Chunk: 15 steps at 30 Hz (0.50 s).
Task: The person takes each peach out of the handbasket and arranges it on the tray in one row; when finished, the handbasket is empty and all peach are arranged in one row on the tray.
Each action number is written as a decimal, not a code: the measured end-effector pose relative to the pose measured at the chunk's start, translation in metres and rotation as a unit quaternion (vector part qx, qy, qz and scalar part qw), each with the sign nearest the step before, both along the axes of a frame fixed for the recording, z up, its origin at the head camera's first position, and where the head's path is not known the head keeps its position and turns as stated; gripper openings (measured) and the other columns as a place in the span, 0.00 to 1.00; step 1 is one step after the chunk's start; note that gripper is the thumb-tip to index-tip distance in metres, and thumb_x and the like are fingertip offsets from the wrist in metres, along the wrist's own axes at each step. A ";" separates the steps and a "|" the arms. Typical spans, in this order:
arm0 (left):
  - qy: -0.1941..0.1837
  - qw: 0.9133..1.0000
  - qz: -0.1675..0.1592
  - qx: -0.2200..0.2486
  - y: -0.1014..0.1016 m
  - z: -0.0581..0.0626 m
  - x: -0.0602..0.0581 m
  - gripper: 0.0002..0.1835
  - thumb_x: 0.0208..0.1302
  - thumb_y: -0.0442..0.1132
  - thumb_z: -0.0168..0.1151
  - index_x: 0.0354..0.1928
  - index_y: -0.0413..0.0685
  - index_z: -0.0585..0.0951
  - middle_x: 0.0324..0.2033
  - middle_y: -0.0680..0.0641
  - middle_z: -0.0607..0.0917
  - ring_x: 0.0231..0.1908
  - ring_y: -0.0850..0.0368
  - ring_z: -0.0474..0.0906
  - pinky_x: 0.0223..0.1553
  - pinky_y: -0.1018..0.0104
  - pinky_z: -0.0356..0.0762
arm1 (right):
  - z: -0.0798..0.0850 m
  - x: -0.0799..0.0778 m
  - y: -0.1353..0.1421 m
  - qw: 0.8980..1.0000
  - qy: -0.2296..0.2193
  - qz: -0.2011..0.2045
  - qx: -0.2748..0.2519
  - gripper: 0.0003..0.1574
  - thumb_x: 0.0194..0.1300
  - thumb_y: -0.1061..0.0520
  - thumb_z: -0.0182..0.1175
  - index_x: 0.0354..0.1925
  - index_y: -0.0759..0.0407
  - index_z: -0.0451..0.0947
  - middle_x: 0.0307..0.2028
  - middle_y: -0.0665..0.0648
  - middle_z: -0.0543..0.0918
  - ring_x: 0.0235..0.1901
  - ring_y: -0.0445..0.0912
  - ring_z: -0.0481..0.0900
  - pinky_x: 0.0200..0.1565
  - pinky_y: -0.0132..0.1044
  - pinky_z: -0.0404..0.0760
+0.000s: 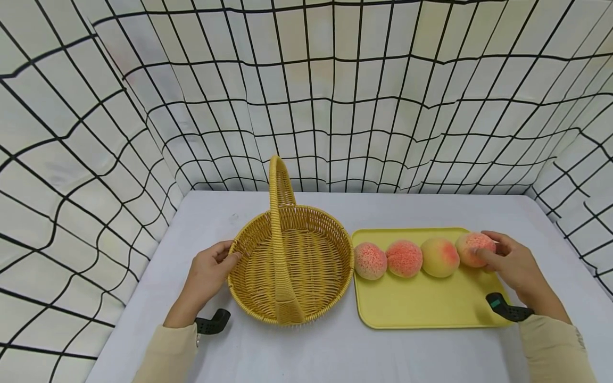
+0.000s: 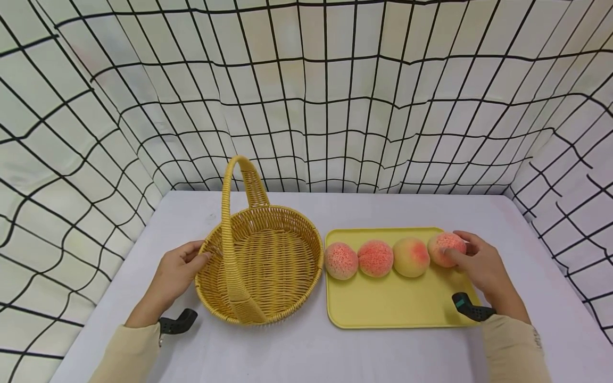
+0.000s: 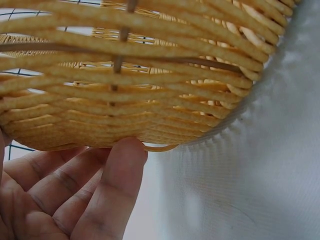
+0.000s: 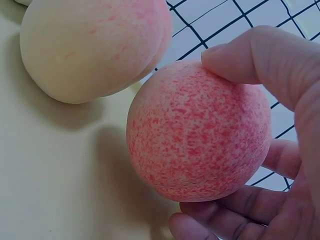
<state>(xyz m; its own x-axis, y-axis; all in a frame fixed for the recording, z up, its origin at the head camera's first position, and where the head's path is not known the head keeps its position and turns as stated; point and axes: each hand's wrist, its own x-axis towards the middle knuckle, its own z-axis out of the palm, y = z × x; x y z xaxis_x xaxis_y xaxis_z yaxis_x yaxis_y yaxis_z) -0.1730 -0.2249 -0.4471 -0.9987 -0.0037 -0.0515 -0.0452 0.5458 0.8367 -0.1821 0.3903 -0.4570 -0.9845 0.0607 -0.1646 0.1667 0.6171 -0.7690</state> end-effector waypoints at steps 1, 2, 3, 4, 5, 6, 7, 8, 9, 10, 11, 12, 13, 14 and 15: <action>0.000 1.000 0.000 0.001 0.000 0.000 0.000 0.24 0.79 0.44 0.57 0.68 0.38 0.77 0.55 0.35 0.86 0.50 0.48 0.85 0.41 0.72 0.81 | 0.000 0.000 0.000 1.000 0.002 0.002 0.001 0.46 0.78 0.42 0.57 0.79 0.67 0.55 0.53 0.58 0.77 0.37 0.38 0.81 0.39 0.24 0.77; -0.001 1.000 -0.001 0.002 0.000 0.000 0.000 0.24 0.79 0.44 0.57 0.68 0.38 0.76 0.56 0.35 0.86 0.50 0.48 0.85 0.41 0.72 0.81 | 0.000 0.001 -0.001 1.000 0.005 0.005 0.003 0.46 0.78 0.42 0.57 0.79 0.67 0.56 0.55 0.61 0.77 0.38 0.37 0.80 0.39 0.24 0.78; -0.002 1.000 0.000 0.003 0.000 -0.001 0.000 0.24 0.79 0.44 0.57 0.69 0.38 0.76 0.56 0.35 0.86 0.51 0.48 0.85 0.41 0.72 0.81 | 0.000 0.001 -0.001 1.000 0.010 0.007 0.005 0.46 0.78 0.43 0.58 0.78 0.68 0.57 0.56 0.64 0.77 0.38 0.35 0.79 0.39 0.25 0.80; -0.002 1.000 -0.001 0.005 0.000 -0.001 0.000 0.24 0.79 0.44 0.57 0.69 0.38 0.76 0.56 0.35 0.86 0.51 0.48 0.85 0.42 0.72 0.81 | -0.001 0.001 -0.002 1.000 0.013 0.009 0.007 0.46 0.78 0.43 0.58 0.78 0.68 0.57 0.57 0.67 0.76 0.38 0.34 0.78 0.39 0.26 0.80; -0.002 1.000 -0.001 0.006 0.000 -0.001 0.000 0.24 0.79 0.44 0.57 0.69 0.38 0.76 0.57 0.35 0.86 0.51 0.47 0.85 0.42 0.72 0.81 | -0.001 0.001 -0.002 1.000 0.017 0.010 0.008 0.45 0.78 0.44 0.59 0.78 0.69 0.58 0.58 0.69 0.76 0.38 0.33 0.78 0.39 0.27 0.81; -0.002 1.000 -0.001 0.008 0.000 -0.001 0.000 0.24 0.79 0.44 0.57 0.69 0.38 0.76 0.57 0.35 0.85 0.51 0.47 0.85 0.42 0.72 0.81 | 0.000 0.002 -0.002 1.000 0.017 0.013 0.008 0.46 0.77 0.44 0.59 0.78 0.69 0.58 0.60 0.71 0.75 0.38 0.31 0.77 0.39 0.27 0.82; -0.003 1.000 -0.001 0.009 0.000 -0.001 0.001 0.24 0.79 0.44 0.57 0.69 0.38 0.76 0.57 0.35 0.85 0.51 0.47 0.85 0.42 0.72 0.81 | 0.000 0.002 -0.002 1.000 0.015 0.014 0.008 0.46 0.77 0.43 0.59 0.78 0.69 0.57 0.61 0.72 0.74 0.39 0.30 0.76 0.39 0.26 0.82; -0.002 1.000 -0.001 0.010 0.000 -0.001 0.001 0.24 0.79 0.44 0.57 0.69 0.38 0.76 0.57 0.35 0.85 0.51 0.47 0.85 0.42 0.72 0.81 | 0.000 0.002 -0.003 1.000 0.013 0.016 0.009 0.47 0.77 0.43 0.59 0.78 0.69 0.57 0.62 0.72 0.74 0.39 0.29 0.75 0.39 0.26 0.81; -0.002 1.000 0.000 0.012 0.000 -0.001 0.000 0.24 0.79 0.44 0.57 0.69 0.38 0.76 0.57 0.35 0.85 0.51 0.47 0.85 0.42 0.72 0.81 | 0.000 0.002 -0.003 1.000 0.011 0.017 0.008 0.47 0.77 0.43 0.60 0.78 0.69 0.57 0.62 0.73 0.73 0.40 0.28 0.74 0.40 0.25 0.81; -0.001 1.000 0.000 0.012 0.000 -0.001 0.001 0.24 0.79 0.44 0.57 0.69 0.38 0.76 0.57 0.35 0.85 0.51 0.47 0.85 0.41 0.72 0.81 | 0.001 0.002 -0.003 1.000 0.009 0.019 0.008 0.48 0.77 0.42 0.60 0.79 0.69 0.56 0.63 0.73 0.73 0.40 0.27 0.74 0.40 0.25 0.81; -0.001 1.000 0.000 0.013 0.000 -0.001 0.000 0.24 0.79 0.43 0.57 0.69 0.38 0.76 0.57 0.35 0.85 0.51 0.47 0.86 0.41 0.72 0.81 | 0.001 0.003 -0.003 1.000 0.007 0.020 0.008 0.48 0.77 0.42 0.60 0.79 0.69 0.56 0.63 0.74 0.73 0.40 0.26 0.73 0.40 0.25 0.81; 0.000 1.000 0.001 0.014 0.000 -0.001 0.000 0.23 0.79 0.43 0.57 0.69 0.38 0.76 0.57 0.35 0.85 0.51 0.47 0.86 0.41 0.73 0.81 | 0.002 0.003 -0.003 1.000 0.004 0.022 0.009 0.48 0.77 0.42 0.60 0.79 0.69 0.56 0.64 0.74 0.73 0.41 0.26 0.73 0.40 0.25 0.81; 0.001 1.000 0.000 0.015 0.000 -0.002 0.000 0.23 0.79 0.43 0.57 0.69 0.38 0.77 0.57 0.35 0.85 0.51 0.47 0.86 0.41 0.73 0.81 | 0.002 0.003 -0.003 1.000 0.005 0.024 0.011 0.48 0.77 0.42 0.60 0.79 0.69 0.56 0.64 0.75 0.73 0.41 0.25 0.72 0.40 0.25 0.80; 0.001 1.000 0.001 0.016 0.000 -0.002 0.000 0.23 0.79 0.43 0.57 0.68 0.38 0.77 0.57 0.35 0.85 0.51 0.47 0.86 0.41 0.73 0.81 | 0.003 0.003 -0.003 1.000 0.005 0.024 0.013 0.48 0.77 0.42 0.60 0.79 0.69 0.56 0.64 0.75 0.73 0.41 0.25 0.72 0.40 0.24 0.80; 0.002 1.000 0.000 0.017 -0.001 -0.002 0.000 0.23 0.79 0.43 0.57 0.68 0.38 0.77 0.57 0.35 0.85 0.51 0.47 0.86 0.41 0.73 0.82 | 0.003 0.004 -0.003 1.000 0.004 0.025 0.016 0.48 0.77 0.42 0.60 0.78 0.69 0.56 0.64 0.75 0.73 0.41 0.25 0.72 0.40 0.24 0.80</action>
<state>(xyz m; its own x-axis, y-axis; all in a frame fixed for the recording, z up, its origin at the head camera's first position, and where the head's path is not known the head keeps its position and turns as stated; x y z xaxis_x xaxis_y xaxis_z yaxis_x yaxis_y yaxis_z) -0.1727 -0.2255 -0.4491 -0.9988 -0.0021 -0.0482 -0.0424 0.5173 0.8548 -0.1785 0.3876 -0.4539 -0.9877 0.0169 -0.1551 0.1289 0.6490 -0.7498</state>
